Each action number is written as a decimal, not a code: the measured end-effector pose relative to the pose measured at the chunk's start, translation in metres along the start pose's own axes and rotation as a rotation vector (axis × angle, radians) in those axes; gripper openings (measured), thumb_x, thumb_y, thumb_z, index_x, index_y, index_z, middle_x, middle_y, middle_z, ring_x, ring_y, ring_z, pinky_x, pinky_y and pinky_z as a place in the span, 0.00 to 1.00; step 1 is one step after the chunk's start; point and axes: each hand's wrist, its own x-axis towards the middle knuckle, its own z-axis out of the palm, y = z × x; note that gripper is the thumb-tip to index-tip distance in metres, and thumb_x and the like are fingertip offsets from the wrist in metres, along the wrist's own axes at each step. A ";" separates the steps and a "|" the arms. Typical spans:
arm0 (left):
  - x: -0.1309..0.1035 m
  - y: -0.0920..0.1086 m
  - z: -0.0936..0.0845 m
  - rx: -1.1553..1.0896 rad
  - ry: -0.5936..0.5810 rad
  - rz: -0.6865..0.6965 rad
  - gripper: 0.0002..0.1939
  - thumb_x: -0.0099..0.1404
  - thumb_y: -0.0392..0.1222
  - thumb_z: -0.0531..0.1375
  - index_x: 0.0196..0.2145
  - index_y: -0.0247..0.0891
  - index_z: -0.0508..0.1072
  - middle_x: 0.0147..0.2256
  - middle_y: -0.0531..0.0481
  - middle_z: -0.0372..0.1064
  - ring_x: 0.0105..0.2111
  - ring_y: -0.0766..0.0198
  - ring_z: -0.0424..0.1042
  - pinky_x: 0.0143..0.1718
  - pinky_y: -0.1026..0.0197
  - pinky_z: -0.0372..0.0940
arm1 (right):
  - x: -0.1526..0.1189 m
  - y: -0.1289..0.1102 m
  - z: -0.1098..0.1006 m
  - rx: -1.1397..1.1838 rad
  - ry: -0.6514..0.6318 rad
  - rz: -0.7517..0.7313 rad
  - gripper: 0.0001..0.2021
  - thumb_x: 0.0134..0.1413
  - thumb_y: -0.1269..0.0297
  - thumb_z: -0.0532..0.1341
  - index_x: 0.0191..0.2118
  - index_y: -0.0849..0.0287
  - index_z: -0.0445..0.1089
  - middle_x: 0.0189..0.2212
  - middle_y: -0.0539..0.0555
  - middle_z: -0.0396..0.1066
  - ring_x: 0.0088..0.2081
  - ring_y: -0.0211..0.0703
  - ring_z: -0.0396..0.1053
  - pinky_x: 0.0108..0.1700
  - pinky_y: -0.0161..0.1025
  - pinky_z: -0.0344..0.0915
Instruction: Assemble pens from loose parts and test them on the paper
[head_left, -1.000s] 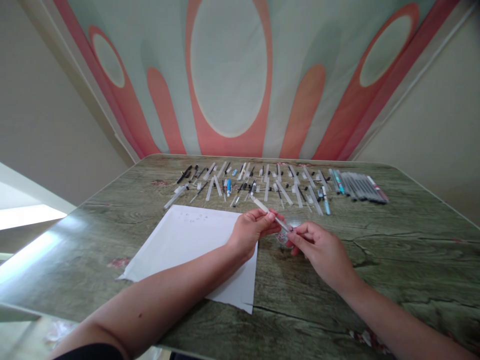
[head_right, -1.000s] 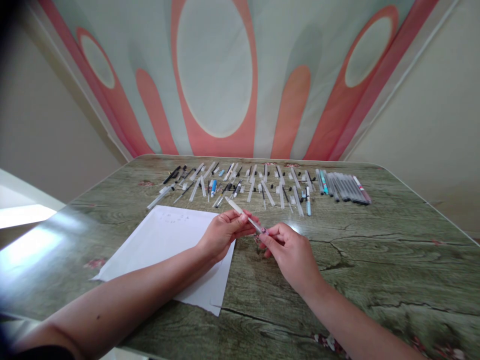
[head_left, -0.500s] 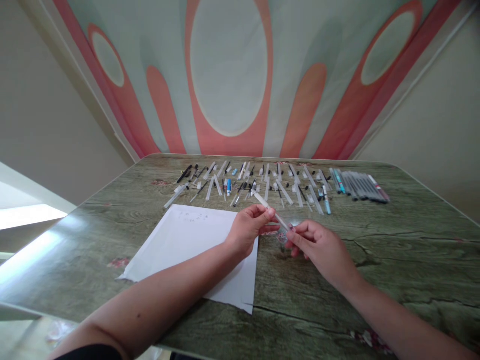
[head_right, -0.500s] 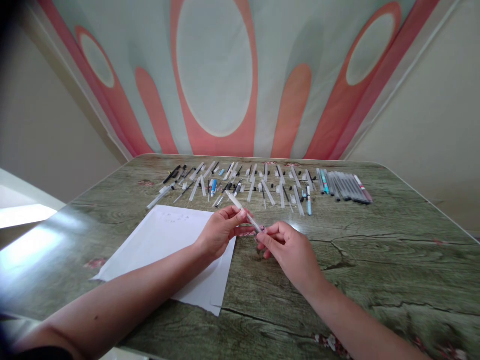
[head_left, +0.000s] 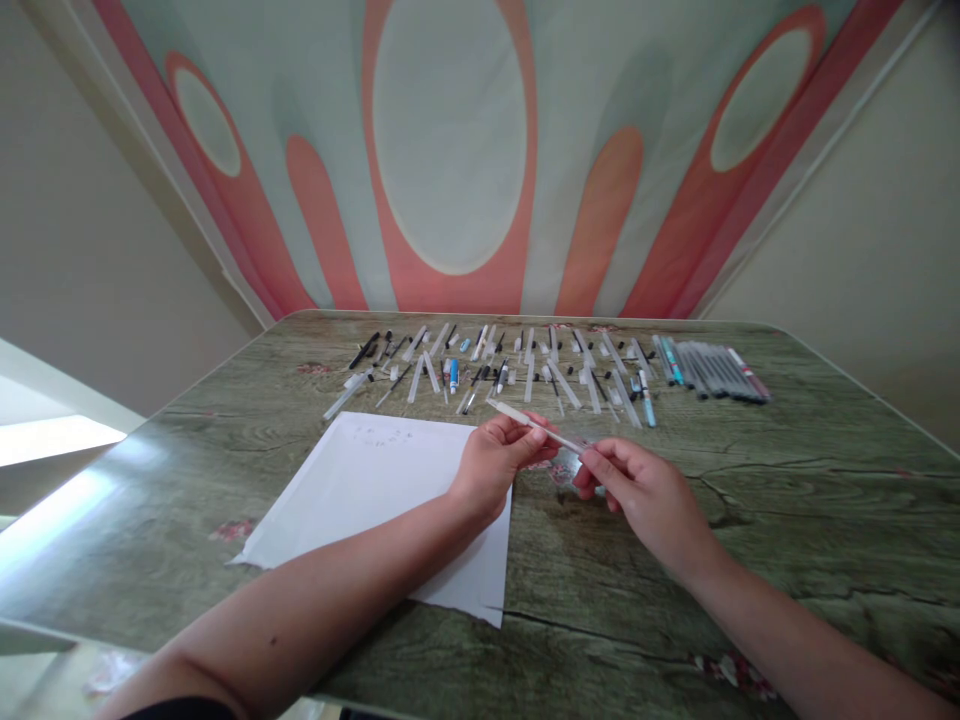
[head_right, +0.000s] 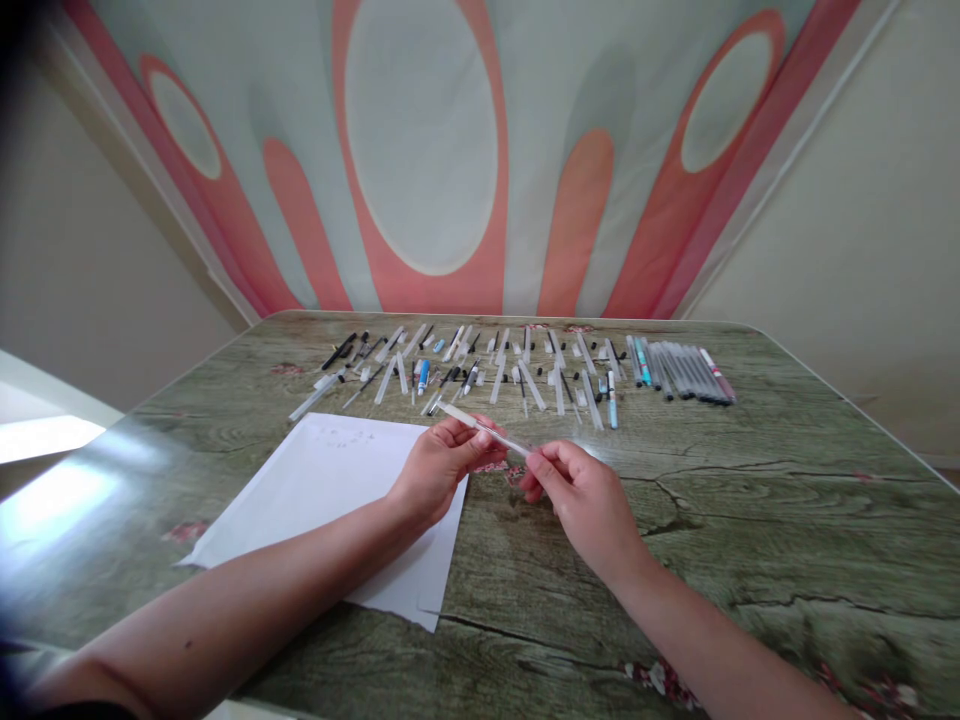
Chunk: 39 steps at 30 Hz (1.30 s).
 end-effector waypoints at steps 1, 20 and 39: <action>0.000 0.000 0.000 0.017 -0.009 0.009 0.14 0.53 0.39 0.67 0.36 0.32 0.71 0.33 0.48 0.72 0.31 0.65 0.73 0.40 0.59 0.67 | 0.001 0.001 0.000 0.106 -0.060 0.051 0.14 0.57 0.52 0.56 0.30 0.58 0.66 0.24 0.50 0.71 0.25 0.39 0.69 0.23 0.33 0.58; 0.006 0.007 -0.004 0.036 0.041 0.028 0.15 0.51 0.40 0.68 0.33 0.30 0.70 0.27 0.50 0.71 0.26 0.68 0.72 0.34 0.64 0.67 | -0.002 -0.001 -0.002 0.119 -0.064 0.017 0.12 0.58 0.55 0.57 0.29 0.58 0.65 0.23 0.49 0.70 0.23 0.36 0.64 0.25 0.34 0.57; 0.000 0.019 -0.005 0.287 -0.487 -0.376 0.17 0.60 0.46 0.62 0.44 0.35 0.73 0.34 0.46 0.73 0.28 0.67 0.73 0.32 0.62 0.64 | 0.013 0.006 -0.023 0.298 0.101 -0.046 0.11 0.53 0.56 0.62 0.37 0.58 0.71 0.29 0.52 0.72 0.29 0.38 0.67 0.23 0.31 0.58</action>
